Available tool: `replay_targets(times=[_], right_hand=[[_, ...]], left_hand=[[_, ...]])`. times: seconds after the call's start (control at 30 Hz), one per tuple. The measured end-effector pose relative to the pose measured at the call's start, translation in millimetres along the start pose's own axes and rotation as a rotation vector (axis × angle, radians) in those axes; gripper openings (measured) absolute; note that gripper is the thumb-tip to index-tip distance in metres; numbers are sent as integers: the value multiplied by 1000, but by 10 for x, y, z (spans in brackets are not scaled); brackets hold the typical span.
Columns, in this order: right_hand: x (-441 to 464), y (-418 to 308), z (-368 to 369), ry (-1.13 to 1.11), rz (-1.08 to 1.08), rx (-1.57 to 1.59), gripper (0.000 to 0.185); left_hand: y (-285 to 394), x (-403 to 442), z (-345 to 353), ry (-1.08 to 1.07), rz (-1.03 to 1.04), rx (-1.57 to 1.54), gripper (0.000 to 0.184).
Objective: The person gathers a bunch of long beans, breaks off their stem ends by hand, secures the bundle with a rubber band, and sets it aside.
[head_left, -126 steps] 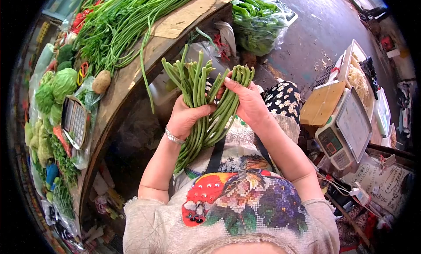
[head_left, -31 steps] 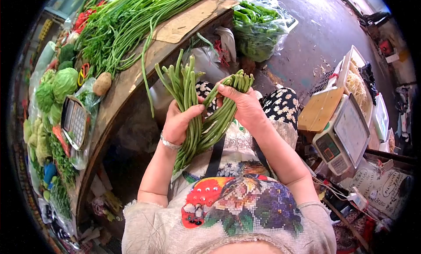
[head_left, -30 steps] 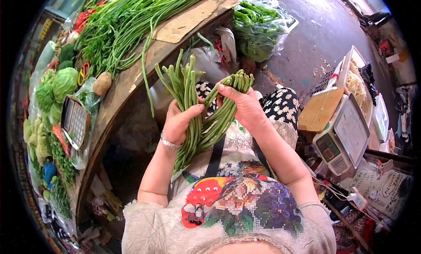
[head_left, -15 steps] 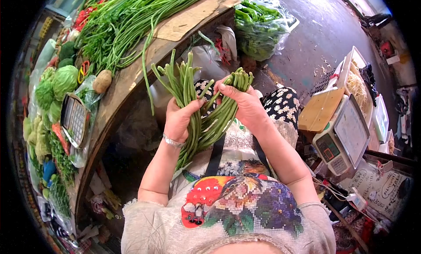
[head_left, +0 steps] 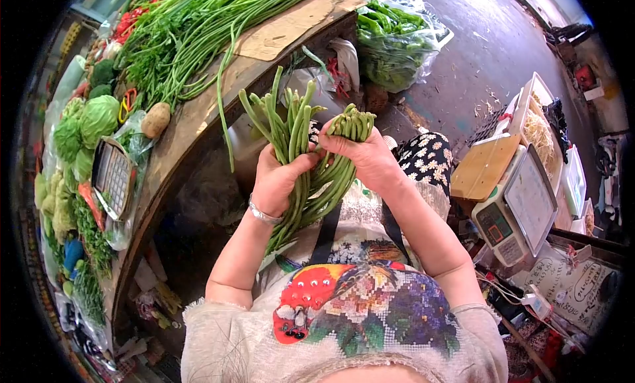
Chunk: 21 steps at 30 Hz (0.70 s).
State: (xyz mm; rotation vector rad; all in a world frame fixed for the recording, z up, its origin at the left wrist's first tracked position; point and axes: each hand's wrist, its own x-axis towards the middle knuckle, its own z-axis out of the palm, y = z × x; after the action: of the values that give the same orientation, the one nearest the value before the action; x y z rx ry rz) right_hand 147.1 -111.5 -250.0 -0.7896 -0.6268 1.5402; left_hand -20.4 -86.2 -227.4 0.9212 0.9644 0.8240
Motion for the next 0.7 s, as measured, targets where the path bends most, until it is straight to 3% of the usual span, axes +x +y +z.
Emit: replay_targets(times=[0.13, 0.2, 0.27, 0.33, 0.5, 0.7], right_hand=[[10, 37, -60, -31, -18, 38, 14], [-28, -5, -2, -14, -51, 231, 15], [-40, -12, 6, 10, -37, 295, 15], [-12, 40, -53, -111, -78, 336, 15], [15, 27, -20, 33, 0, 189, 25], [43, 77, 1, -14, -59, 76, 22]], left_hand=[[-26, 28, -73, 9, 83, 48, 22], [10, 55, -129, 22, 117, 95, 22], [84, 51, -207, -52, -6, 130, 21], [143, 22, -188, -109, -65, 74, 21], [83, 32, -140, -148, -38, 79, 23], [-3, 46, -62, -247, -21, 199, 28]])
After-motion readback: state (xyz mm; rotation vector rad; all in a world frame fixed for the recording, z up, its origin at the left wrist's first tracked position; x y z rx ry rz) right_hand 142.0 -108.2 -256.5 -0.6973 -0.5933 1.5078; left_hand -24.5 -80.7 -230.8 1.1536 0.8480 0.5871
